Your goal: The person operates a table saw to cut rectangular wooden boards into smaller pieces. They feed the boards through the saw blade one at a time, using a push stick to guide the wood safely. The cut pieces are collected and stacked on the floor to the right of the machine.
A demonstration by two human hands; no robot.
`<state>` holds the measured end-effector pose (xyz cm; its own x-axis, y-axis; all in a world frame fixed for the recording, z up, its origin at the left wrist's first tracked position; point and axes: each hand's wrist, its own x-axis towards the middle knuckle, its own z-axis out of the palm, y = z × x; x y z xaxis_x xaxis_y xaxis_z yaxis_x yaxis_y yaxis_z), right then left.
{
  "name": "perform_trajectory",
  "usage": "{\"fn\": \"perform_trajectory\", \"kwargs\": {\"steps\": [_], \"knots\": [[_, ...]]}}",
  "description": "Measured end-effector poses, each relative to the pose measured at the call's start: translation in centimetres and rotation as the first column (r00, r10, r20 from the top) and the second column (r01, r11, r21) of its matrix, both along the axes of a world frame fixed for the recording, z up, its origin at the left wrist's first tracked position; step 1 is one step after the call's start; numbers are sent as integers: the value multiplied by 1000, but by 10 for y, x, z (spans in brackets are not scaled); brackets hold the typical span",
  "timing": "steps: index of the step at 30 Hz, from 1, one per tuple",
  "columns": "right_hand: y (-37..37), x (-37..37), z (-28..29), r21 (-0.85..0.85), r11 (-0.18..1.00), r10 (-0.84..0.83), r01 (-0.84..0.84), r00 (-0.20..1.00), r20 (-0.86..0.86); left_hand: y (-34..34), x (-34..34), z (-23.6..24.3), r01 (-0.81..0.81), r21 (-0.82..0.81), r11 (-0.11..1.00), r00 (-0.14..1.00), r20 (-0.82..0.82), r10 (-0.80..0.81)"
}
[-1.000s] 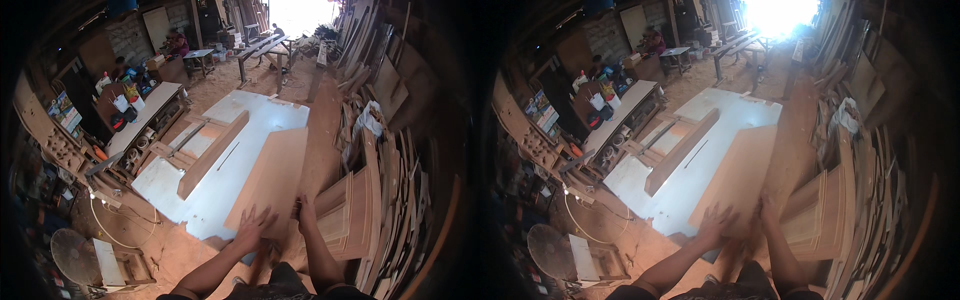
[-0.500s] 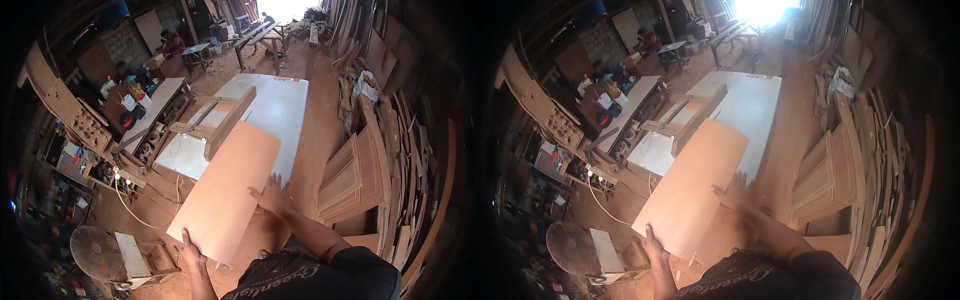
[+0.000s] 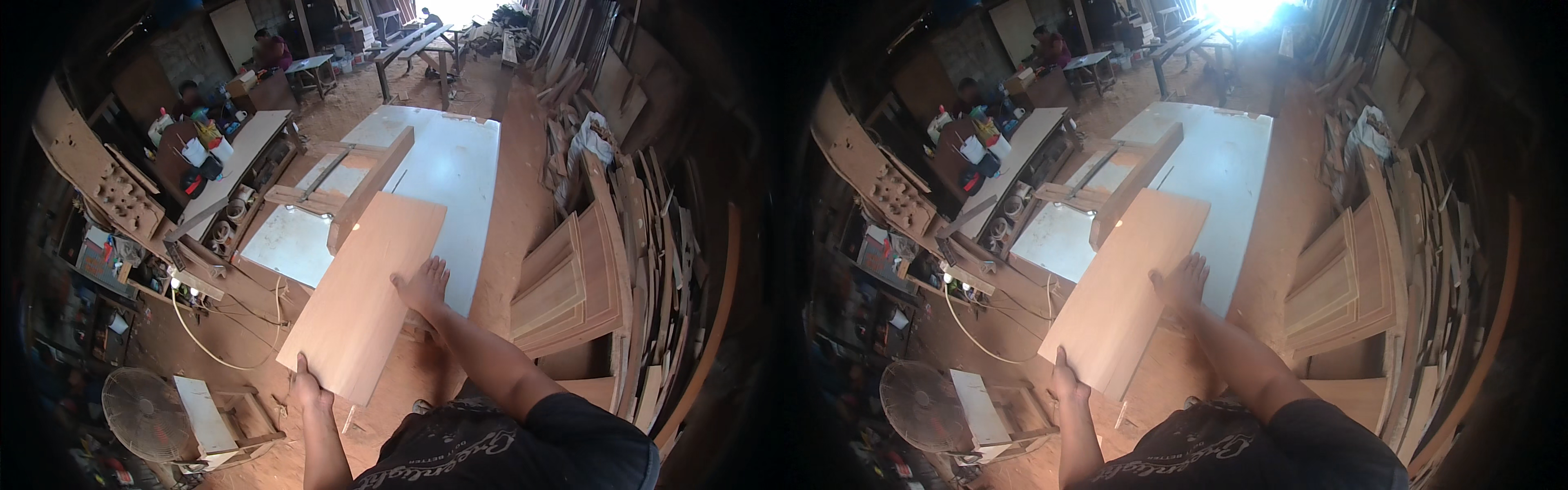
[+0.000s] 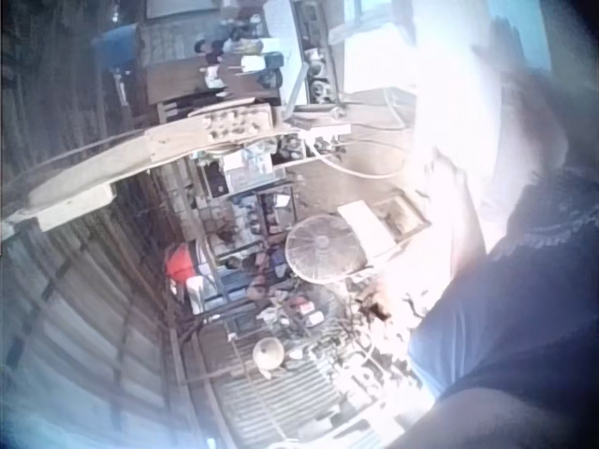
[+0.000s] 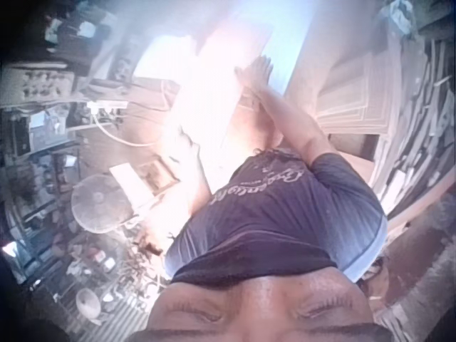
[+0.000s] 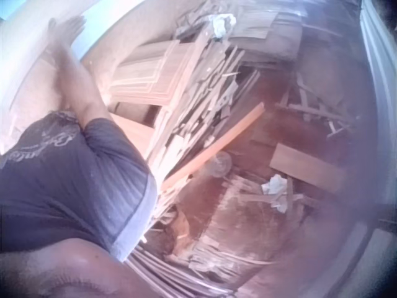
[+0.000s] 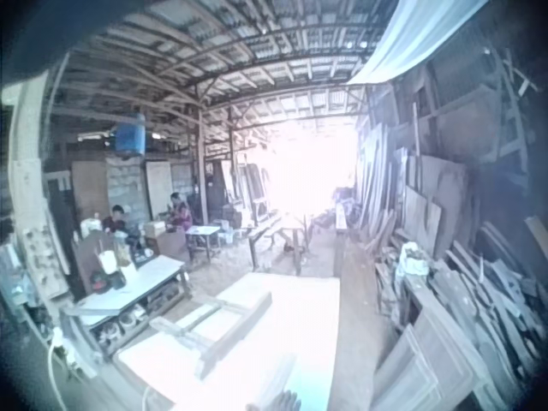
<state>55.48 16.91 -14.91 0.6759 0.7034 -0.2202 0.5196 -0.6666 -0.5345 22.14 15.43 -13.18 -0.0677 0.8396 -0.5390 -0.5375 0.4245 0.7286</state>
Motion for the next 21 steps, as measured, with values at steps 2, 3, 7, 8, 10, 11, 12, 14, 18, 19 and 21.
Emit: {"fn": "perform_trajectory", "kwargs": {"steps": [2,3,7,8,10,11,12,14,18,19,21], "knots": [[12,15,2,-7,1000,-6,6,1000,-23,9,14,-8,-9,28,1000,999,-42,10],[18,24,2,-13,1000,-10,10,999,-36,12,24,-13,-38,164,986,979,-192,69],[44,69,-6,-23,999,-36,35,999,-28,27,65,-10,335,510,792,360,-846,393],[50,78,-8,-27,999,-35,34,999,-36,33,75,2,547,406,732,164,-910,381],[62,103,-17,-36,998,-45,45,999,-20,48,103,28,869,127,478,-67,-927,368],[68,115,-23,-41,998,-45,44,999,-5,56,119,36,956,-45,290,-142,-936,321],[75,125,-29,-43,998,-38,38,999,11,62,134,36,959,-79,271,-160,-944,290],[92,147,-31,-80,996,-33,35,999,26,75,166,31,960,-138,242,-196,-953,233],[120,205,-36,-107,994,-23,25,1000,19,106,231,24,930,-237,281,-295,-937,188],[129,222,-41,-101,994,-30,32,999,24,115,247,24,923,-255,288,-312,-934,174],[146,255,-52,-88,995,-43,46,999,27,131,281,19,907,-295,299,-348,-926,144]]}}
